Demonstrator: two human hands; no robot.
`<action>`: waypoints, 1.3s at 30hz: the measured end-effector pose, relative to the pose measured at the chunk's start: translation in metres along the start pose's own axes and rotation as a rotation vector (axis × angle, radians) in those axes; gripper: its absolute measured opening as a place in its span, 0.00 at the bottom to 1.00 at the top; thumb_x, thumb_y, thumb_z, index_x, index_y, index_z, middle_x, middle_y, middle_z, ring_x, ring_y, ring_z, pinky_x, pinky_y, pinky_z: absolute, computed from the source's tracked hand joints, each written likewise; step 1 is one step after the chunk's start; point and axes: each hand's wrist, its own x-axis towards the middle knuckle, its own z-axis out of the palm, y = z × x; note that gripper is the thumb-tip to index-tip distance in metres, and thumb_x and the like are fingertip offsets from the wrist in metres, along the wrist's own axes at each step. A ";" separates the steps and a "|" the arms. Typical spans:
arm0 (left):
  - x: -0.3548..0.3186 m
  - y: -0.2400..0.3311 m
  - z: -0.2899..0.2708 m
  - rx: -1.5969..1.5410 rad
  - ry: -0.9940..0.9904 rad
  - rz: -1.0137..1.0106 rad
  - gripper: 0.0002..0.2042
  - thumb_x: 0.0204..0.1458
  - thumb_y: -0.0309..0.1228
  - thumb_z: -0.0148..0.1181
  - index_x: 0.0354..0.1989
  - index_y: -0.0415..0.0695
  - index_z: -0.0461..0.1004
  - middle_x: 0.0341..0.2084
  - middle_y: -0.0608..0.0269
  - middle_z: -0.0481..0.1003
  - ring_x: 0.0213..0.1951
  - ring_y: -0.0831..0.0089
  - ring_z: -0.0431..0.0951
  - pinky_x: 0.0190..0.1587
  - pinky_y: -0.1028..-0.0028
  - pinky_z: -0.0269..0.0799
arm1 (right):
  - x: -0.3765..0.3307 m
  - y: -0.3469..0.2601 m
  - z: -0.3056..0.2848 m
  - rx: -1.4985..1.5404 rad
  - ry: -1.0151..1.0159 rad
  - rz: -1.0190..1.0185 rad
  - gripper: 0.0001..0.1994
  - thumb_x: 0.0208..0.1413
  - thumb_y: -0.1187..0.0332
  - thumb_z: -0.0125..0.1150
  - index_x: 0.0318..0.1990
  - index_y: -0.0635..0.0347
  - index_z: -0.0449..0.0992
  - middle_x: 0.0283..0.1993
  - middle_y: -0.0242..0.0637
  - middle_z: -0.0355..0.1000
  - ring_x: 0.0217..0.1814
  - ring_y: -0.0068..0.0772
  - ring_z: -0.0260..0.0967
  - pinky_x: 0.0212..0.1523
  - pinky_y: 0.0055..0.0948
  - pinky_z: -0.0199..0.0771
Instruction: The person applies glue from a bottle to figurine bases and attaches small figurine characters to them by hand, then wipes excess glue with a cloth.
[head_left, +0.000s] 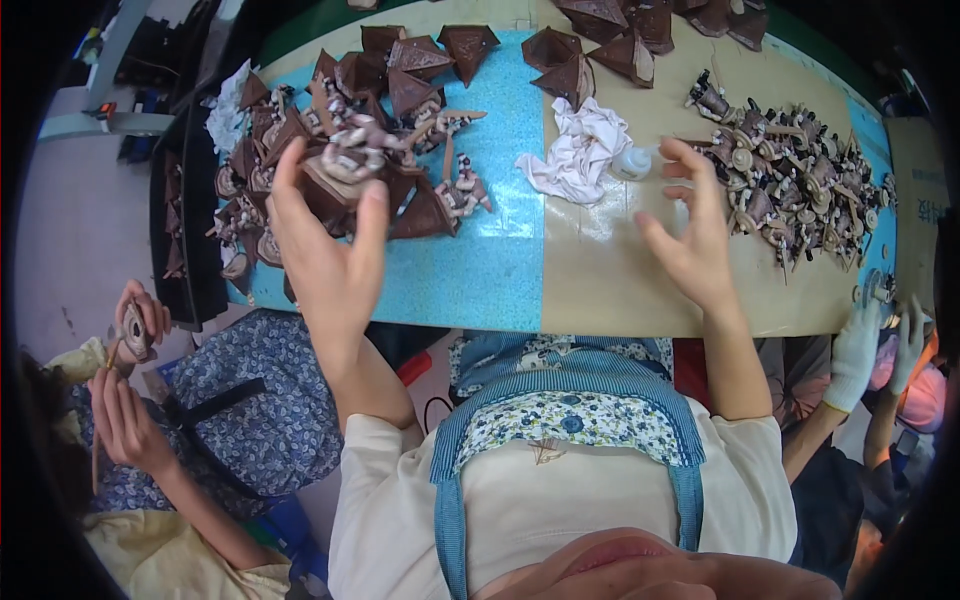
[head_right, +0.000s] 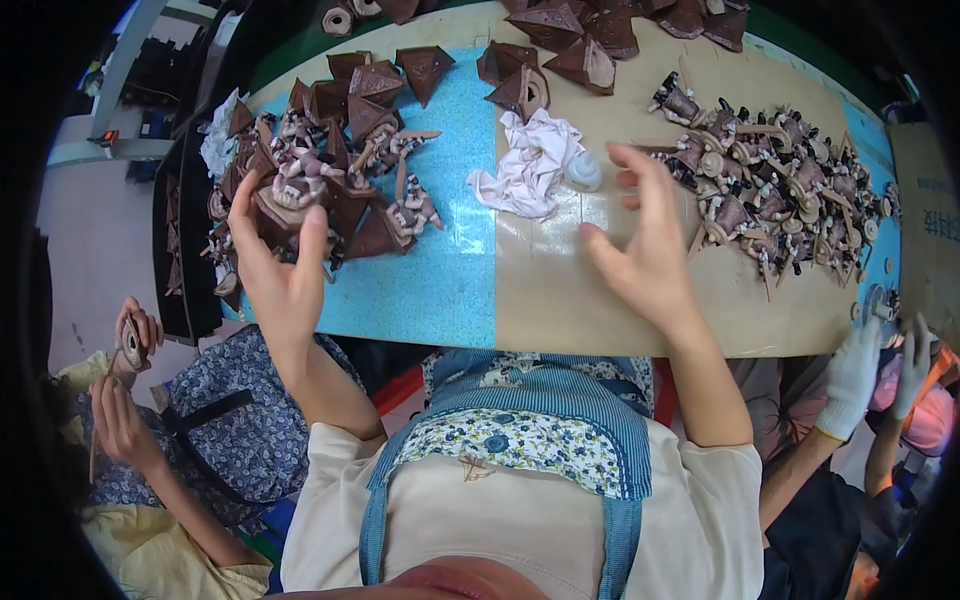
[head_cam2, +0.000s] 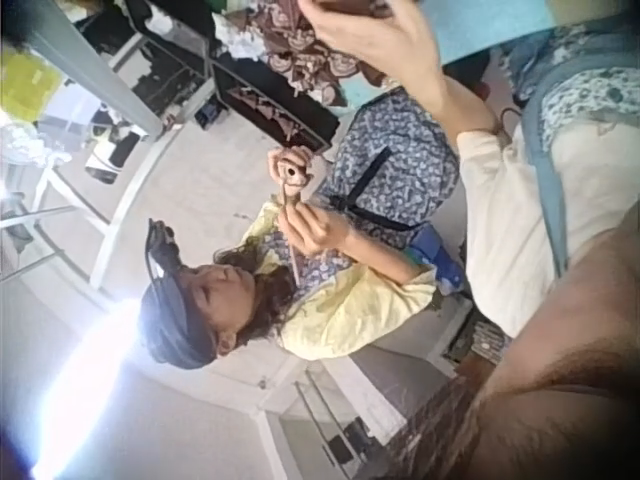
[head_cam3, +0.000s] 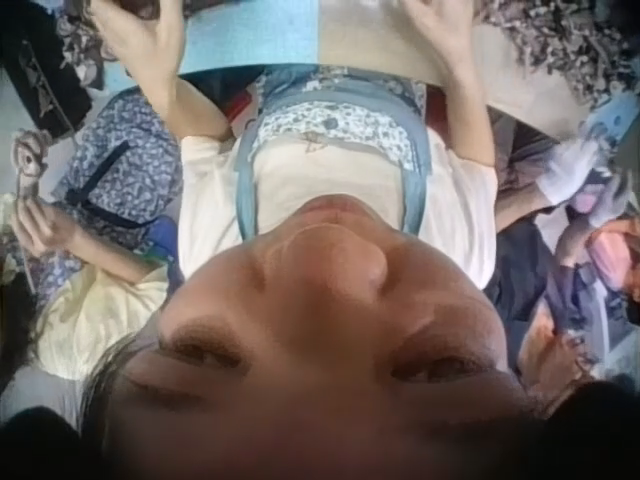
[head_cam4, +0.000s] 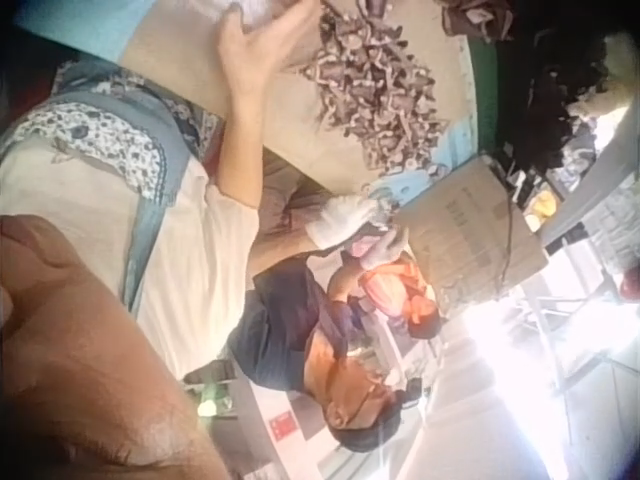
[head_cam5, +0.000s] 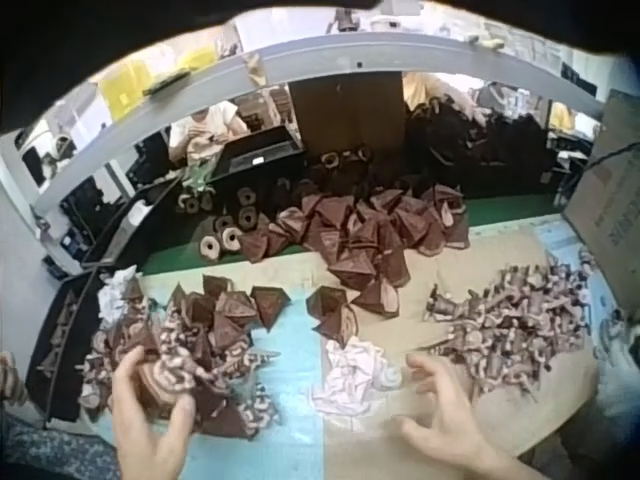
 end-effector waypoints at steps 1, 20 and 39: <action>0.006 -0.006 0.004 0.303 0.093 0.096 0.29 0.48 0.28 0.62 0.58 0.36 0.59 0.51 0.45 0.66 0.51 0.54 0.69 0.54 0.63 0.64 | 0.003 0.006 0.004 0.010 0.005 -0.010 0.30 0.39 0.79 0.59 0.56 0.63 0.62 0.55 0.44 0.62 0.55 0.39 0.61 0.55 0.33 0.62; 0.051 0.069 0.142 0.097 -0.034 0.269 0.09 0.44 0.29 0.60 0.31 0.41 0.68 0.19 0.56 0.74 0.23 0.52 0.75 0.29 0.60 0.68 | 0.008 0.025 0.017 -0.015 0.133 -0.132 0.13 0.49 0.78 0.59 0.44 0.63 0.70 0.39 0.42 0.69 0.42 0.43 0.65 0.44 0.34 0.66; -0.074 0.034 0.121 -0.308 -0.246 0.222 0.14 0.41 0.23 0.58 0.38 0.34 0.69 0.36 0.47 0.71 0.41 0.50 0.69 0.44 0.61 0.66 | -0.029 0.017 -0.017 0.447 0.045 -0.036 0.21 0.58 0.74 0.54 0.59 0.67 0.63 0.49 0.37 0.62 0.45 0.23 0.65 0.42 0.23 0.71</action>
